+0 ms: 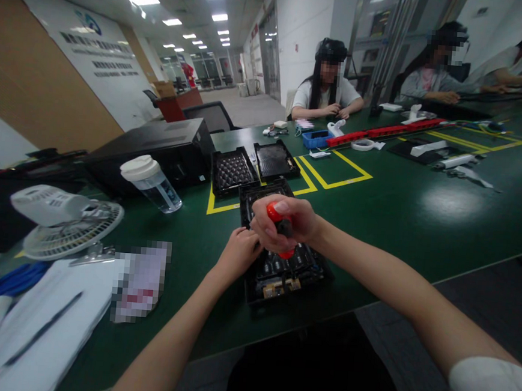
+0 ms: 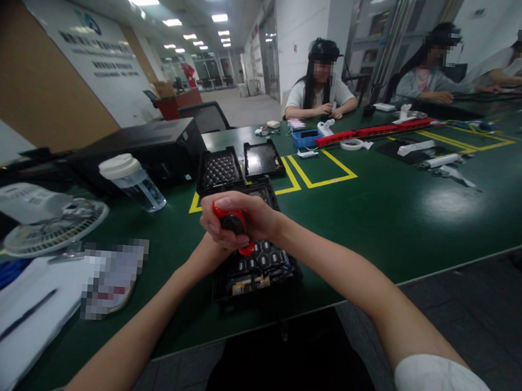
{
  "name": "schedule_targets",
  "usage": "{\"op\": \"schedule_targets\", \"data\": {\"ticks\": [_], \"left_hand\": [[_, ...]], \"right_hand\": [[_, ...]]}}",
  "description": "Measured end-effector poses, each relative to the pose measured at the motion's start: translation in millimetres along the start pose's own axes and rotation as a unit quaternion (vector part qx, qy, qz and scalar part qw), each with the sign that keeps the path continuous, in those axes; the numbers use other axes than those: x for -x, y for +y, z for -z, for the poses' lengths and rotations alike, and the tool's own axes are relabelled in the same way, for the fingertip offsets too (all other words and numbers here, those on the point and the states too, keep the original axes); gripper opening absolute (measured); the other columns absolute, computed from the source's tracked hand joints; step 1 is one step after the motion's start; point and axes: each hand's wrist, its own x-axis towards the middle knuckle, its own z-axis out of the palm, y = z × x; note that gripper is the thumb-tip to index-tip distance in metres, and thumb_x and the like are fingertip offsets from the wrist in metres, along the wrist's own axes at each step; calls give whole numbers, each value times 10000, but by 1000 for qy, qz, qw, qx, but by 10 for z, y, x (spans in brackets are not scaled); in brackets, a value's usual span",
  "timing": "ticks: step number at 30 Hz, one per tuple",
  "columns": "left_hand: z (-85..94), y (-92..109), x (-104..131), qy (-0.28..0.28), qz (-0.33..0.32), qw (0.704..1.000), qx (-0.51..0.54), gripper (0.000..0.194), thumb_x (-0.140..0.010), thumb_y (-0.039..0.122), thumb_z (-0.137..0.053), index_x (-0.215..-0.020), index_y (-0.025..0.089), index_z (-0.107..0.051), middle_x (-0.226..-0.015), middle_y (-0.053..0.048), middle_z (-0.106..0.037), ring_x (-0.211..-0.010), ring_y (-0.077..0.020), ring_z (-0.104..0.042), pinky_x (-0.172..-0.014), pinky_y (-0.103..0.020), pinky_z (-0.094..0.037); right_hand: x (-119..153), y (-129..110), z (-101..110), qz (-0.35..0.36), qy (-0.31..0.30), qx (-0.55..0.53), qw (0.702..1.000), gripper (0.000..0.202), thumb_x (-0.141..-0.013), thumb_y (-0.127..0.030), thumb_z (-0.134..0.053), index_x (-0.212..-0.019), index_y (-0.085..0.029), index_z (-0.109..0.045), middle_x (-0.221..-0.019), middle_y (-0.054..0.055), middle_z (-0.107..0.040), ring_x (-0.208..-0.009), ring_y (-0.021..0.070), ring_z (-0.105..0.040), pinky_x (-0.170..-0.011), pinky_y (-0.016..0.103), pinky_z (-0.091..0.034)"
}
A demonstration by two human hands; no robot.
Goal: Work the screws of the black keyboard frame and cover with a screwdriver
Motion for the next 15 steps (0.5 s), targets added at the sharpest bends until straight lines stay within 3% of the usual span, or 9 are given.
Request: {"op": "schedule_targets", "data": {"ticks": [7, 15], "left_hand": [[-70, -54, -23, 14, -4, 1000, 21, 107, -828, 203, -530, -865, 177, -627, -885, -53, -668, -993, -206, -580, -982, -395, -372], [-106, -75, -40, 21, -1, 999, 30, 81, -809, 203, -558, -851, 185, -624, -868, -45, -666, -972, -203, -584, -971, -392, -384]], "right_hand": [[17, -2, -65, 11, 77, 79, 994, 261, -878, -297, -404, -749, -120, -547, -550, -30, -513, -342, 40, -391, -314, 144, -314], [60, -4, -195, 15, 160, 159, 974, 236, -885, -265, -406, -751, -118, -533, -531, -42, -510, -337, 40, -413, -311, 136, -315]]}}
